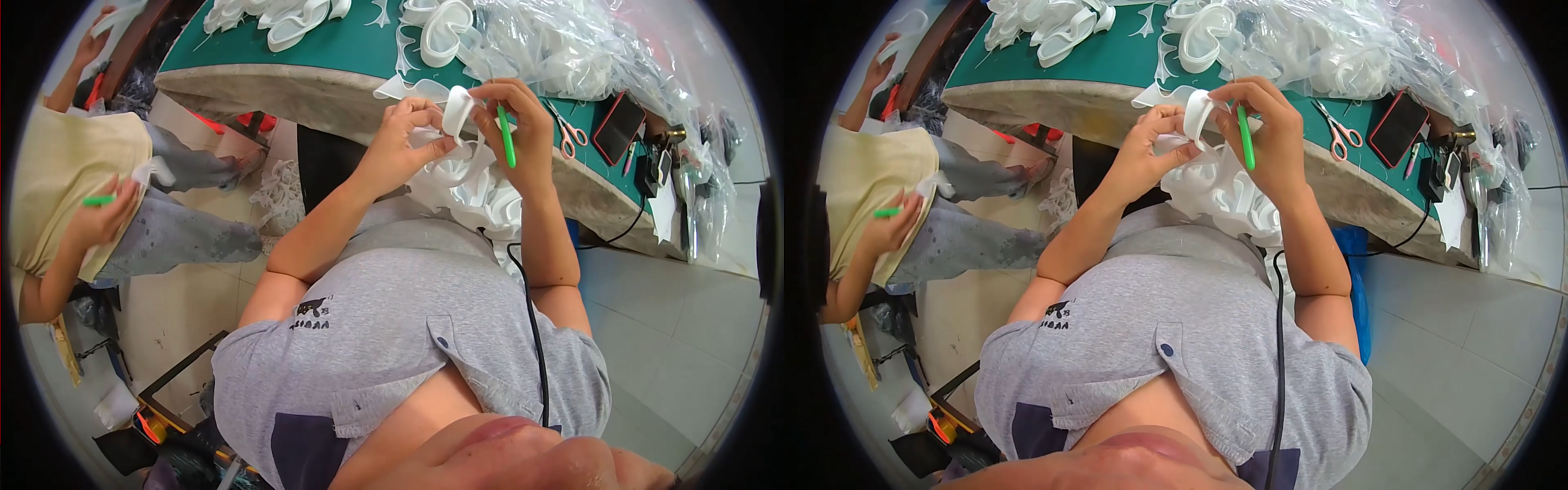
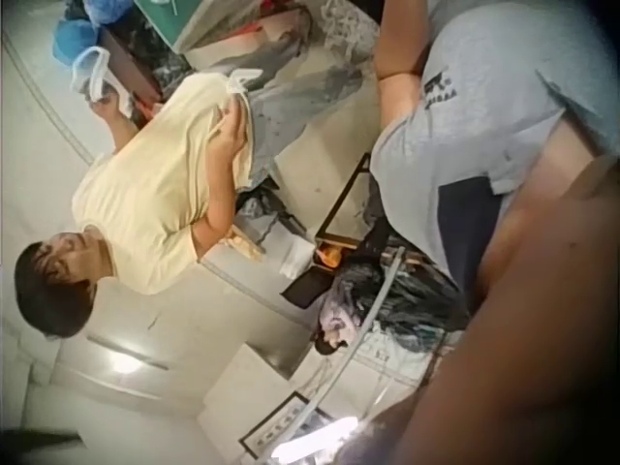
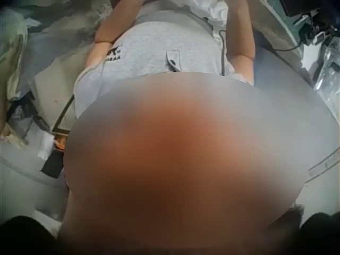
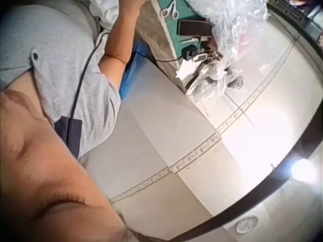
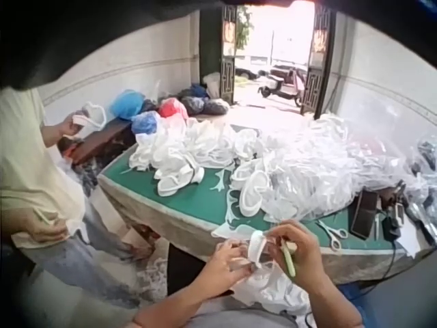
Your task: Inspecting and cleaning white plastic goggle frames at a factory workstation.
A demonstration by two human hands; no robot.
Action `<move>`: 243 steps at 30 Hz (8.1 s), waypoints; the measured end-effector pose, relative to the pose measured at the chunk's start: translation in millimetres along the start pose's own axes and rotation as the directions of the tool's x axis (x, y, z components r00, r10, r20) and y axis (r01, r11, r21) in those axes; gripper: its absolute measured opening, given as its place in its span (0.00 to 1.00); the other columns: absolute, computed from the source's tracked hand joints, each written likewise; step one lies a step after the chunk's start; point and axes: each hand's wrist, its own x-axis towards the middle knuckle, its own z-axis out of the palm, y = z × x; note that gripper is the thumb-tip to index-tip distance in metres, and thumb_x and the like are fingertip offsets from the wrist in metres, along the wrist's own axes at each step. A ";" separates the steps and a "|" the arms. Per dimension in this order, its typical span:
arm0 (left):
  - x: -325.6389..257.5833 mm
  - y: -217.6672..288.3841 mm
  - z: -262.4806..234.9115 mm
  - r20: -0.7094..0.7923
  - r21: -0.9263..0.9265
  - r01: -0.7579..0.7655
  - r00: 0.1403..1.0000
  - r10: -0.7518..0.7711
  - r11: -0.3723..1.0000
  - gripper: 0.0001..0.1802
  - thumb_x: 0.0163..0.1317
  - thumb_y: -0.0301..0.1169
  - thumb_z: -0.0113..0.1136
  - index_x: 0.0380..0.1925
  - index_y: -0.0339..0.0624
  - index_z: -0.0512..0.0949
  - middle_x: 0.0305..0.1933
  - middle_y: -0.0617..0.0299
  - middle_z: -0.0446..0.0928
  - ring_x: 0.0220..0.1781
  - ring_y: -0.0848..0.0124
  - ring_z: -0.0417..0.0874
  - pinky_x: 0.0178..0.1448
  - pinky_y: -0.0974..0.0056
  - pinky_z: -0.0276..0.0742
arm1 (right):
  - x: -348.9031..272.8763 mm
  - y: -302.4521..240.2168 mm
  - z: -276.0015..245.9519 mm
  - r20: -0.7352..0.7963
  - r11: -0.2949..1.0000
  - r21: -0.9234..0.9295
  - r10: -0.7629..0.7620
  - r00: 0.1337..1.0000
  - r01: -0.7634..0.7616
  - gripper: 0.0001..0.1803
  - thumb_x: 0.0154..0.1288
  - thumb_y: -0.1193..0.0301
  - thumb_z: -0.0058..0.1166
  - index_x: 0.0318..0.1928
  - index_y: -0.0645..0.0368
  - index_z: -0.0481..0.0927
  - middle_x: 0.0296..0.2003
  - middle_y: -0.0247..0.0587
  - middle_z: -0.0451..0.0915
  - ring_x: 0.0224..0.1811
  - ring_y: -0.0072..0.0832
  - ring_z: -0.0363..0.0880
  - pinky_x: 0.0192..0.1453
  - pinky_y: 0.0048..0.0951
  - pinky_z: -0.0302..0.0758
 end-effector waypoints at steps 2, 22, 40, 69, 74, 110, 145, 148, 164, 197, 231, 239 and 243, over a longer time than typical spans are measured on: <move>0.5 -4.0 -0.1 0.045 -0.188 0.097 0.995 -0.090 0.977 0.13 0.56 0.36 0.66 0.36 0.41 0.80 0.44 0.62 0.74 0.50 0.69 0.72 0.57 0.63 0.66 | -1.8 4.9 -1.3 0.010 0.997 0.070 0.018 1.000 -0.019 0.12 0.51 0.85 0.57 0.39 0.63 0.78 0.39 0.37 0.76 0.35 0.19 0.71 0.43 0.19 0.69; -7.0 11.6 12.7 0.049 -0.730 0.203 0.968 -0.246 0.653 0.09 0.61 0.27 0.60 0.41 0.37 0.76 0.37 0.63 0.78 0.40 0.77 0.77 0.49 0.70 0.72 | -39.5 -6.1 24.3 -0.092 0.943 0.301 0.174 0.980 -0.139 0.10 0.57 0.82 0.55 0.30 0.61 0.66 0.31 0.36 0.74 0.35 0.17 0.70 0.40 0.17 0.68; -26.0 78.0 -57.3 -0.324 -0.430 -0.107 0.945 -0.043 0.896 0.08 0.64 0.27 0.56 0.39 0.35 0.70 0.31 0.55 0.77 0.30 0.67 0.83 0.35 0.61 0.83 | -78.1 24.3 -48.6 0.081 0.913 0.321 0.237 0.968 -0.251 0.06 0.60 0.76 0.57 0.34 0.61 0.72 0.40 0.45 0.80 0.40 0.23 0.74 0.50 0.26 0.69; -1.5 20.7 4.0 0.196 -0.721 0.316 0.947 -0.256 0.617 0.18 0.57 0.26 0.64 0.48 0.35 0.74 0.43 0.58 0.80 0.45 0.72 0.80 0.51 0.66 0.77 | 9.4 -1.9 -4.4 -0.159 0.973 0.226 -0.010 0.987 0.046 0.11 0.68 0.74 0.51 0.47 0.67 0.74 0.45 0.47 0.79 0.40 0.23 0.78 0.49 0.23 0.74; -2.4 20.0 0.3 0.180 -0.848 0.322 0.922 -0.342 0.421 0.17 0.57 0.28 0.65 0.46 0.36 0.75 0.41 0.58 0.80 0.43 0.74 0.81 0.50 0.67 0.77 | -28.1 1.6 -6.4 -0.086 0.950 0.278 -0.122 0.989 0.141 0.17 0.71 0.63 0.46 0.39 0.67 0.79 0.29 0.38 0.73 0.30 0.21 0.71 0.37 0.22 0.68; -4.6 26.8 0.1 0.176 -0.665 0.327 0.942 -0.285 0.671 0.18 0.56 0.27 0.66 0.46 0.35 0.75 0.41 0.60 0.80 0.39 0.77 0.79 0.44 0.70 0.77 | -30.6 9.3 -9.1 0.166 0.924 0.365 0.055 0.985 -0.114 0.08 0.63 0.73 0.57 0.32 0.60 0.70 0.32 0.36 0.75 0.35 0.19 0.70 0.42 0.21 0.68; -8.7 37.7 -39.2 0.200 0.642 -0.117 0.980 -0.018 0.758 0.30 0.52 0.45 0.65 0.51 0.37 0.74 0.54 0.48 0.75 0.59 0.53 0.72 0.62 0.54 0.63 | -33.5 0.2 -68.0 -0.224 0.756 0.653 0.121 0.967 0.057 0.09 0.62 0.74 0.54 0.30 0.60 0.67 0.36 0.46 0.77 0.37 0.32 0.74 0.48 0.31 0.71; -21.5 39.0 5.1 0.170 -0.209 -0.167 0.964 0.204 0.964 0.34 0.58 0.48 0.61 0.59 0.39 0.69 0.59 0.49 0.71 0.66 0.60 0.67 0.66 0.57 0.61 | -34.8 -30.5 -28.6 0.036 0.953 0.279 -0.130 0.991 0.115 0.12 0.55 0.81 0.59 0.29 0.60 0.67 0.40 0.47 0.80 0.38 0.32 0.77 0.46 0.31 0.74; -7.0 39.4 5.4 0.237 -0.918 0.249 0.968 0.078 -0.307 0.27 0.73 0.44 0.32 0.70 0.55 0.51 0.76 0.53 0.40 0.76 0.52 0.42 0.74 0.39 0.44 | -64.8 30.2 -7.2 0.360 0.365 0.814 0.294 0.886 -0.452 0.13 0.70 0.59 0.48 0.38 0.55 0.66 0.40 0.34 0.73 0.44 0.21 0.72 0.53 0.26 0.67; -7.5 55.1 3.4 0.155 -0.987 0.154 0.988 0.024 0.055 0.34 0.67 0.55 0.42 0.68 0.56 0.53 0.72 0.50 0.51 0.73 0.53 0.52 0.73 0.43 0.54 | -70.6 6.7 -21.3 0.004 0.670 0.716 0.274 0.962 -0.194 0.13 0.59 0.83 0.55 0.32 0.55 0.64 0.40 0.50 0.78 0.42 0.28 0.79 0.48 0.24 0.74; 14.0 -7.5 -54.5 0.296 0.524 0.194 0.872 -0.390 0.829 0.12 0.58 0.32 0.61 0.29 0.35 0.72 0.22 0.63 0.70 0.26 0.75 0.68 0.32 0.67 0.65 | -219.0 -1.5 -184.9 0.205 0.582 0.013 0.795 0.572 -0.813 0.11 0.61 0.70 0.59 0.32 0.56 0.68 0.39 0.39 0.78 0.43 0.23 0.74 0.47 0.22 0.71; 1.0 37.4 -39.6 0.308 -0.257 0.241 0.938 -0.157 0.936 0.07 0.59 0.29 0.63 0.25 0.37 0.79 0.23 0.73 0.73 0.25 0.86 0.67 0.29 0.77 0.61 | -75.9 -0.2 -56.8 0.203 0.966 0.215 0.098 0.974 -0.143 0.14 0.54 0.73 0.62 0.35 0.57 0.67 0.51 0.46 0.78 0.48 0.27 0.73 0.53 0.29 0.68; 4.2 31.7 -42.3 0.281 -0.430 0.208 0.956 -0.089 0.879 0.12 0.62 0.34 0.61 0.26 0.36 0.79 0.27 0.71 0.75 0.30 0.84 0.71 0.34 0.76 0.65 | -47.6 12.7 3.8 0.257 0.964 0.267 -0.059 0.965 -0.012 0.15 0.56 0.75 0.63 0.33 0.58 0.66 0.44 0.38 0.77 0.43 0.25 0.72 0.52 0.27 0.69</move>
